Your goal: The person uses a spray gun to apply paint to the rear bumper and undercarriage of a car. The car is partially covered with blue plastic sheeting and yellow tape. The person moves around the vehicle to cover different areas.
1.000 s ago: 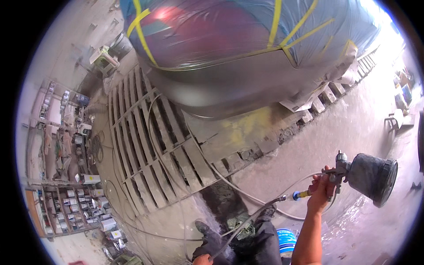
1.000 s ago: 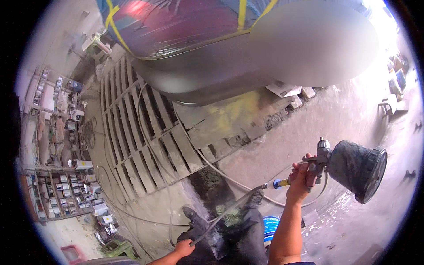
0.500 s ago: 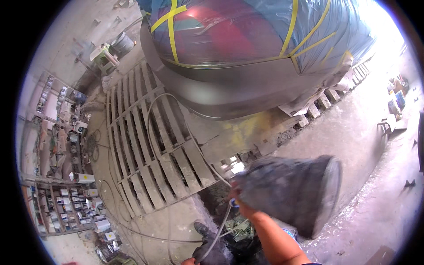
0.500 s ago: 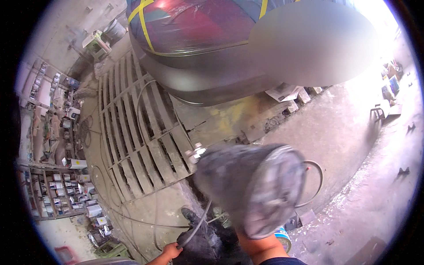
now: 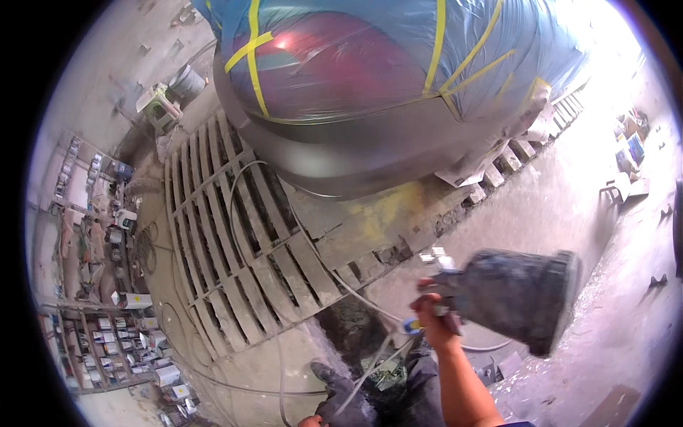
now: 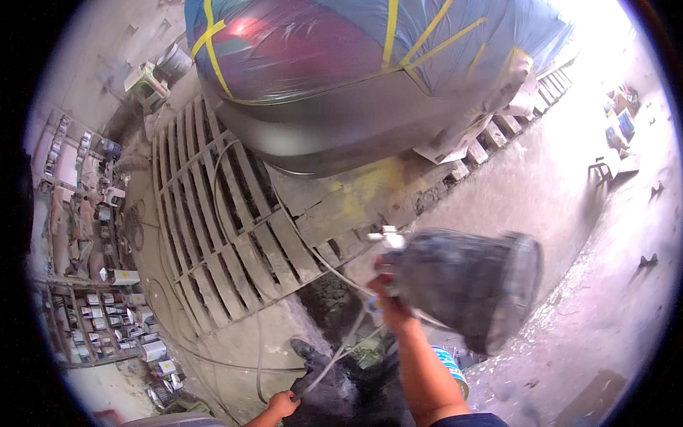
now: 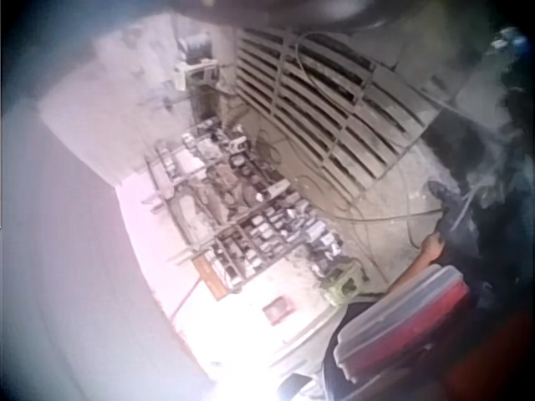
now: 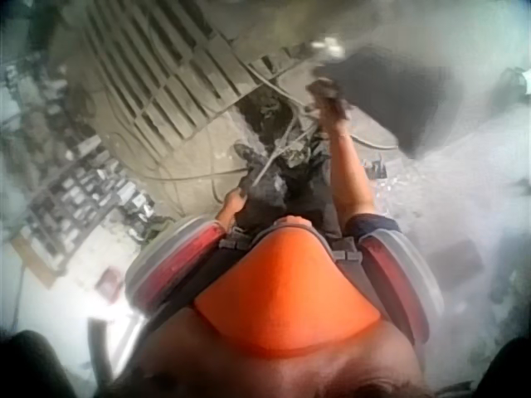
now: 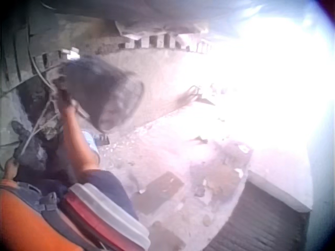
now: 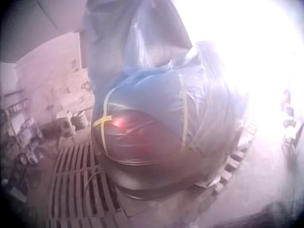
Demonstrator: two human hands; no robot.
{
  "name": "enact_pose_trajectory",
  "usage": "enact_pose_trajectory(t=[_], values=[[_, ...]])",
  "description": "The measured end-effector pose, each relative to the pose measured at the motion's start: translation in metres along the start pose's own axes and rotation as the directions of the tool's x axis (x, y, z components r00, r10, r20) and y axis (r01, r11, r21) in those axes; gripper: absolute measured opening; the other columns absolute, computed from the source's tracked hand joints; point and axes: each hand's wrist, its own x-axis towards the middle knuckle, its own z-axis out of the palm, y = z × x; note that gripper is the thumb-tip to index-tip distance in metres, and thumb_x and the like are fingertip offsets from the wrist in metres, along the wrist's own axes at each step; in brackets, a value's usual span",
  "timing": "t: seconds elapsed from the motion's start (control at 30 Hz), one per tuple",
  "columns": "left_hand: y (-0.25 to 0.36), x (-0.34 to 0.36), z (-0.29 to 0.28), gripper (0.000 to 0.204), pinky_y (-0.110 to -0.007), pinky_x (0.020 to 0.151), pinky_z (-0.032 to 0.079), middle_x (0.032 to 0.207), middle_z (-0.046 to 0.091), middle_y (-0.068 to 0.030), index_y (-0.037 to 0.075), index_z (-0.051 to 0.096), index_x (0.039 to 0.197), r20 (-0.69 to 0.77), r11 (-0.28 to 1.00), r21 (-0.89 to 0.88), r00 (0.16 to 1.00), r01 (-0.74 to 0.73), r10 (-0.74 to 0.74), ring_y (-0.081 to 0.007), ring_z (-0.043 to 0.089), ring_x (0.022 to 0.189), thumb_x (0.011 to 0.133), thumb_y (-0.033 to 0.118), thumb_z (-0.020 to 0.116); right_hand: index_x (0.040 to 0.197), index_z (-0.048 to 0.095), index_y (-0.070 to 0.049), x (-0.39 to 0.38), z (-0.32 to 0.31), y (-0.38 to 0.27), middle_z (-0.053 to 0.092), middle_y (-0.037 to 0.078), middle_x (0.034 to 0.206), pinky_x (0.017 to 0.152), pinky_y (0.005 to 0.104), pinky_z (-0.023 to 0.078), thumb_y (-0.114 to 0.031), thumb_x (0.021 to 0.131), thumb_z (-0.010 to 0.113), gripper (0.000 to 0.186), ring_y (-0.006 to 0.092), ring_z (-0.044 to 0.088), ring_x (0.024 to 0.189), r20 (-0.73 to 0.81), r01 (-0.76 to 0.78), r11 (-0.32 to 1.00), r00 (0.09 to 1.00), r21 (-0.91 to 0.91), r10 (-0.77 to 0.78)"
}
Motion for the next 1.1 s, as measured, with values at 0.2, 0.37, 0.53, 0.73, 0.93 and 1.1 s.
enact_pose_trajectory(t=[0.2, 0.37, 0.53, 0.73, 0.93, 1.1], values=[[0.0, -0.015, -0.01, 0.042, -0.04, 0.077, 0.048, 0.087, 0.065, -0.0141, 0.011, 0.064, 0.096, 0.05, 0.994, 0.022, 0.992, 0.112, -0.113, -0.0327, 0.061, 0.087, 0.071, 0.044, 0.061, 0.099, 0.056, -0.007, 0.031, 0.038, -0.022, 0.059, 0.003, 0.088, 0.06, 0.0271, 0.046, -0.015, 0.085, 0.061, 0.017, 0.0136, 0.055, 0.07, 0.206, -0.141, 0.94, 0.975, 0.311, 0.078], [-0.002, -0.007, -0.009, 0.039, -0.041, 0.077, 0.048, 0.087, 0.065, -0.0133, 0.012, 0.065, 0.094, 0.037, 0.996, 0.023, 0.995, 0.091, -0.092, -0.0332, 0.061, 0.086, 0.071, 0.043, 0.061, 0.105, 0.051, -0.013, 0.042, -0.049, -0.008, 0.057, 0.002, 0.091, 0.047, 0.0235, 0.042, -0.026, 0.089, 0.057, 0.022, 0.0105, 0.053, 0.063, -0.269, -0.013, 0.833, 0.944, 0.554, 0.193], [0.018, -0.006, -0.017, 0.038, -0.041, 0.077, 0.048, 0.086, 0.065, -0.0128, 0.011, 0.064, 0.091, -0.002, 0.996, 0.018, 0.996, 0.089, -0.089, -0.0328, 0.061, 0.086, 0.071, 0.043, 0.061, 0.115, 0.045, -0.012, 0.03, -0.107, -0.03, 0.054, 0.003, 0.104, 0.045, 0.0205, 0.042, -0.029, 0.09, 0.055, 0.032, 0.0082, 0.052, 0.064, -0.591, 0.144, 0.891, 0.791, 0.432, 0.159], [0.044, -0.005, -0.03, 0.035, -0.04, 0.074, 0.049, 0.083, 0.065, -0.0115, 0.013, 0.065, 0.089, 0.062, 0.992, 0.097, 0.994, 0.086, -0.092, -0.0311, 0.062, 0.083, 0.069, 0.041, 0.063, 0.115, 0.048, -0.01, 0.03, -0.089, -0.013, 0.057, 0.005, 0.102, 0.052, 0.024, 0.045, -0.032, 0.088, 0.056, 0.036, 0.0083, 0.051, 0.064, -0.04, -0.19, 0.889, 0.973, 0.417, 0.226], [0.079, -0.019, -0.045, 0.03, -0.04, 0.072, 0.049, 0.08, 0.065, -0.0104, 0.015, 0.066, 0.084, -0.03, 0.988, 0.136, 0.997, 0.078, -0.074, -0.0297, 0.062, 0.08, 0.067, 0.04, 0.065, 0.101, 0.056, -0.006, 0.067, -0.088, -0.025, 0.06, 0.003, 0.094, 0.067, 0.0281, 0.05, -0.003, 0.081, 0.06, 0.02, 0.0136, 0.059, 0.077, 0.375, 0.019, 0.972, 0.921, 0.236, -0.109], [0.139, -0.015, -0.064, 0.025, -0.04, 0.069, 0.049, 0.078, 0.065, -0.0101, 0.015, 0.066, 0.082, -0.196, 0.996, 0.078, 0.98, 0.049, -0.033, -0.0296, 0.062, 0.077, 0.068, 0.037, 0.067, 0.102, 0.055, -0.01, 0.089, -0.197, -0.003, 0.058, 0.002, 0.088, 0.047, 0.0227, 0.04, -0.016, 0.085, 0.061, 0.019, 0.009, 0.051, 0.059, -0.042, -0.076, 0.756, 0.99, 0.65, 0.136]])
